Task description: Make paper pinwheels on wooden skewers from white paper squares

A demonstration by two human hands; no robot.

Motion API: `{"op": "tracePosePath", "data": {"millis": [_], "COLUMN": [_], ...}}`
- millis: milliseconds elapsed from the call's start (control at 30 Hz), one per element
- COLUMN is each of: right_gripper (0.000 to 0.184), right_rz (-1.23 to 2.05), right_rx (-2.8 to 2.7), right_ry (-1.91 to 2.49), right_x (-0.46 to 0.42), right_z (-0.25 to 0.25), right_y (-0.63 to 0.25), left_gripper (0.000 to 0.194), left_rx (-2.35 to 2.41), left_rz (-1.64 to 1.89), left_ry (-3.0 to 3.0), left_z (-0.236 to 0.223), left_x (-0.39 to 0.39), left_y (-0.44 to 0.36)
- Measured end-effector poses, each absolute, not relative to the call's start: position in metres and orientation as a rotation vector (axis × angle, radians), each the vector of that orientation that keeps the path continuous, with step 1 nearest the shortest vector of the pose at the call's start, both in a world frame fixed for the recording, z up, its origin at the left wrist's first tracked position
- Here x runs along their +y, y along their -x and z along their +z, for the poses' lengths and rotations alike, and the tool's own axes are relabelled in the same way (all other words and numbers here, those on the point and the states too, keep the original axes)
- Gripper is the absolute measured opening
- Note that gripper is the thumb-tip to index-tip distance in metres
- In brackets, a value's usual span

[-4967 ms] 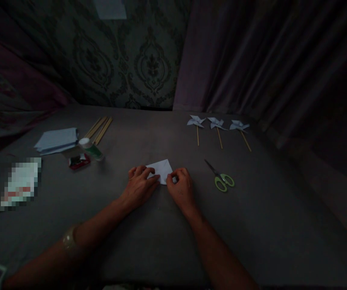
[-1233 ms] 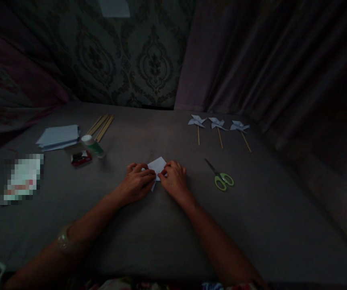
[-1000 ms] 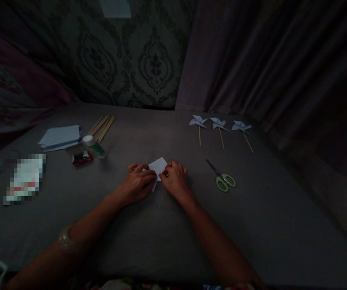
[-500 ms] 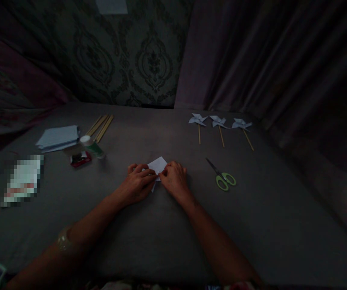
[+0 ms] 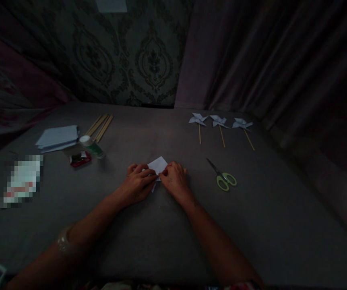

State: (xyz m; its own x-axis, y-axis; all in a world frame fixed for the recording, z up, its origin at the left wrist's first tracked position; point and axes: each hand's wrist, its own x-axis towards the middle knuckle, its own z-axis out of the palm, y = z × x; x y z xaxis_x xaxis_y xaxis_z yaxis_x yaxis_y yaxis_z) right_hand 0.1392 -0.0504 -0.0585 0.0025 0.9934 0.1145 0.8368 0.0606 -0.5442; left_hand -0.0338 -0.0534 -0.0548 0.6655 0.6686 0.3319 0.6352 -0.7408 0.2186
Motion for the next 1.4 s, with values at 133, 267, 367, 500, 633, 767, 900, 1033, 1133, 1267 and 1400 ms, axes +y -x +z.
{"op": "tracePosePath", "data": {"millis": [133,267,367,500,633,767,900,1033,1133,1267,1400], "right_gripper": [0.014,0.013,0.013,0.011,0.011,0.011,0.011,0.012,0.011,0.011,0.016], "right_rz": [0.448,0.47,0.49,0.483,0.46,0.409,0.352,0.325,0.315,0.313,0.29], "right_rx": [-1.882,-1.879,-1.88,-1.892,-1.911,-1.93,-1.95,-1.943,-1.924,-1.883,-1.897], "right_ry": [1.825,1.841,1.869,1.894,1.905,1.902,1.885,1.864,1.852,1.817,1.719], "right_x": [-0.05,-0.051,-0.051,-0.052,-0.054,-0.055,-0.057,-0.058,-0.059,-0.061,-0.066], "right_z": [-0.057,-0.055,-0.053,-0.051,-0.05,-0.049,-0.05,-0.053,-0.053,-0.051,-0.05], "right_y": [-0.139,-0.139,-0.138,-0.137,-0.135,-0.134,-0.134,-0.134,-0.135,-0.137,-0.141], "left_gripper": [0.026,0.025,0.025,0.026,0.026,0.026,0.027,0.026,0.026,0.024,0.021], "left_rx": [1.093,1.094,1.096,1.113,1.116,1.134,1.154,1.189,1.197,1.21,1.221], "left_rz": [0.615,0.618,0.621,0.571,0.508,0.497,0.479,0.45,0.464,0.473,0.478], "left_ry": [-2.79,-2.787,-2.782,-2.763,-2.758,-2.766,-2.767,-2.756,-2.767,-2.778,-2.786], "left_z": [-0.055,-0.055,-0.054,-0.05,-0.046,-0.046,-0.047,-0.046,-0.046,-0.047,-0.046], "left_x": [-0.054,-0.054,-0.055,-0.055,-0.056,-0.057,-0.057,-0.059,-0.06,-0.061,-0.062], "left_y": [0.034,0.034,0.033,0.032,0.031,0.03,0.029,0.028,0.027,0.027,0.026]}}
